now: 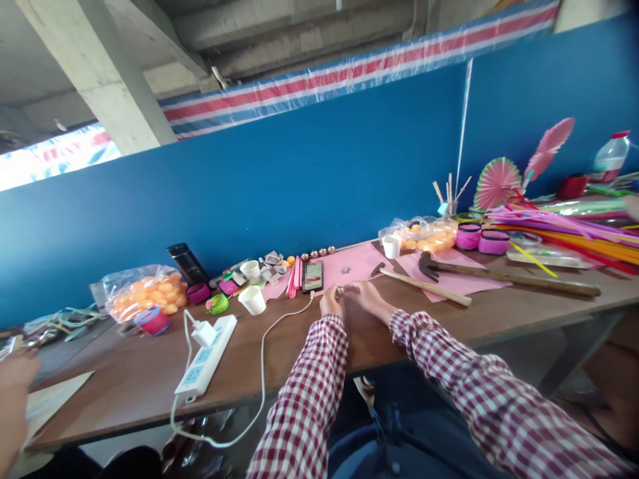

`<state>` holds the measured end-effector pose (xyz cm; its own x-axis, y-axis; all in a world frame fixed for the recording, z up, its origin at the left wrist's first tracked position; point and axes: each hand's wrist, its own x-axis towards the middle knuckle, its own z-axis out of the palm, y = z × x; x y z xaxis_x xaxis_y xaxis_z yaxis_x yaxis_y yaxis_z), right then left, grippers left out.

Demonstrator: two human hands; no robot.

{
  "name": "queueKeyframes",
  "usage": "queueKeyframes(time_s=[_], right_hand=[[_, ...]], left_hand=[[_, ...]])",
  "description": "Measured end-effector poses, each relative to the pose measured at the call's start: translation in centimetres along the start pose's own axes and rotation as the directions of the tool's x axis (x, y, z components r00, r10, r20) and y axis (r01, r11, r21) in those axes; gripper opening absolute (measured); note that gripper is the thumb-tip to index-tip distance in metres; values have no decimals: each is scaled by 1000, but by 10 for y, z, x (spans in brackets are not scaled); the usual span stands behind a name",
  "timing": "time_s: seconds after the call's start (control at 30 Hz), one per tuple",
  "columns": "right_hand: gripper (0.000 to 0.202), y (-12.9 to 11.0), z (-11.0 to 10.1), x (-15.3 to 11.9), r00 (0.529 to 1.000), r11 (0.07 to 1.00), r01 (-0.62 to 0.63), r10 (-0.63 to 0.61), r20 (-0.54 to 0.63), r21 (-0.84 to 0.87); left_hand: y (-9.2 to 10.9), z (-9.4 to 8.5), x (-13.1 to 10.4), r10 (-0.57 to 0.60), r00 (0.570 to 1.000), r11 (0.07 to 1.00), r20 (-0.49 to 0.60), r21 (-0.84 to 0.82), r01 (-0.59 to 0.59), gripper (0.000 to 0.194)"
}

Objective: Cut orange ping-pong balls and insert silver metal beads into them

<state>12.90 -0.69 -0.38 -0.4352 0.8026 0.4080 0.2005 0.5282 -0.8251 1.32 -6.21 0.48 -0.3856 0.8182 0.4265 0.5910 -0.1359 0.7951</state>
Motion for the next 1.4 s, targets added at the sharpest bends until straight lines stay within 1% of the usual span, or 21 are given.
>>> queueKeyframes(time_s=[0.1, 0.27, 0.33, 0.57, 0.77, 0.9, 1.1, 1.3, 1.4], right_hand=[[24, -3, -2, 0, 999, 1000, 13, -13, -30, 6], [26, -4, -3, 0, 996, 999, 26, -24, -86, 21], [26, -4, -3, 0, 995, 999, 30, -27, -93, 24], [26, -8, -2, -1, 996, 998, 57, -54, -74, 30], [25, -11, -2, -3, 996, 998, 66, -65, -53, 6], [26, -13, -1, -3, 997, 998, 50, -52, -59, -36], [28, -17, -3, -5, 996, 993, 4, -14, -86, -118], [29, -23, -4, -9, 997, 988, -14, 2, -78, -152], [28, -25, -4, -10, 997, 987, -28, 18, -69, -157]], left_hand=[[-1, -1, 0, 14, 1000, 1000, 14, -3, -14, 30], [-4, 3, 3, -17, 998, 998, 53, -61, 20, 28], [-6, 5, 4, -20, 999, 998, 48, -64, 23, 26], [-12, 9, 7, -55, 998, 998, -4, -40, 55, 27], [-10, 7, 6, -64, 998, 998, -16, -16, 64, 25], [-9, 5, 6, -66, 998, 998, -15, -16, 66, 26], [-9, 4, 7, -71, 997, 997, -43, -22, 70, 24], [-8, 0, 2, -68, 995, 997, -78, -42, 65, 24], [-7, 1, -1, -82, 993, 990, -81, -124, 71, 27]])
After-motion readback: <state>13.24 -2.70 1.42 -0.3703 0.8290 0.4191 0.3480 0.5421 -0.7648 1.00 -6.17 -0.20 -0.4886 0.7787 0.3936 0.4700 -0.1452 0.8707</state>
